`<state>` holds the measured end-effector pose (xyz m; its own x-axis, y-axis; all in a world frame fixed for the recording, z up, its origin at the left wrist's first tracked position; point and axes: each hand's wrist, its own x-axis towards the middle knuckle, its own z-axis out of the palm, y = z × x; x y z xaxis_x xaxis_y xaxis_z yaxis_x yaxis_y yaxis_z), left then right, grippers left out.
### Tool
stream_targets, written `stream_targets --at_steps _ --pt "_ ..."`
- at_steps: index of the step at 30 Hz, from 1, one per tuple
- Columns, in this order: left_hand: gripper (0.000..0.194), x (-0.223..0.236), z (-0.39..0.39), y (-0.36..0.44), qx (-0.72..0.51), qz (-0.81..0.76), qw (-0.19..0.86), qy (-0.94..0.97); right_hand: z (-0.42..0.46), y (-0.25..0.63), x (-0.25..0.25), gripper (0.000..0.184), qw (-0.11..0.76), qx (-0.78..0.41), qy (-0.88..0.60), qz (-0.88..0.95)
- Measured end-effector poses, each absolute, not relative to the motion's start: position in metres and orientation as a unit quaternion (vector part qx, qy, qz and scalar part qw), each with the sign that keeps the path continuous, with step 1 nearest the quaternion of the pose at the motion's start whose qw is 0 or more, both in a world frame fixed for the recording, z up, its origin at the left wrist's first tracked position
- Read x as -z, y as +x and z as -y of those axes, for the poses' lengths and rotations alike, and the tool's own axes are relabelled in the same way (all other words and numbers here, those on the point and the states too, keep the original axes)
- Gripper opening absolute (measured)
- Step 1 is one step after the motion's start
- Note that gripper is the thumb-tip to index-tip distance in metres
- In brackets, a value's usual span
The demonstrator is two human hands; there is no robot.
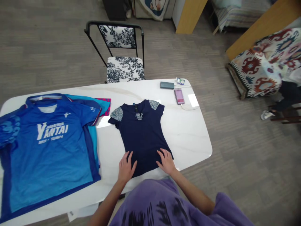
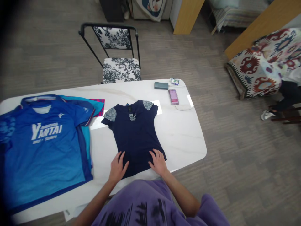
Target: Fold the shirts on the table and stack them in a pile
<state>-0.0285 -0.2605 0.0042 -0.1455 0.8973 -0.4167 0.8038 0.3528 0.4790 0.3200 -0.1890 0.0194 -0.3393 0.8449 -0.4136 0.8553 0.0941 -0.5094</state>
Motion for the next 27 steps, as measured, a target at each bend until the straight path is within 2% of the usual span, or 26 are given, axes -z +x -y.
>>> stream_targets --at_steps 3,9,15,16,20,25,27 --pt "0.082 -0.022 0.189 -0.084 -0.092 -0.779 0.286 0.550 0.190 0.299 -0.017 0.056 0.004 0.331 0.599 -0.729" --pt "0.065 -0.030 0.034 -0.212 -0.109 -0.790 0.304 0.520 0.219 0.277 -0.031 0.043 0.019 0.294 0.663 -0.688" --pt "0.055 -0.009 -0.039 -0.262 -0.078 -0.799 0.341 0.490 0.277 0.179 -0.050 0.005 0.044 0.345 0.656 -0.669" --pt "0.058 -0.007 -0.042 -0.263 -0.076 -0.803 0.340 0.483 0.284 0.155 -0.050 0.003 0.050 0.357 0.650 -0.669" --pt "0.061 0.000 -0.044 -0.265 -0.070 -0.828 0.319 0.456 0.300 0.072 -0.041 0.015 0.077 0.381 0.643 -0.660" --pt "0.033 0.007 -0.036 -0.274 -0.050 -0.818 0.331 0.468 0.313 0.027 -0.027 0.023 0.104 0.383 0.658 -0.640" --pt "0.025 0.009 -0.034 -0.279 -0.049 -0.812 0.337 0.474 0.318 0.022 -0.023 0.020 0.108 0.384 0.663 -0.634"
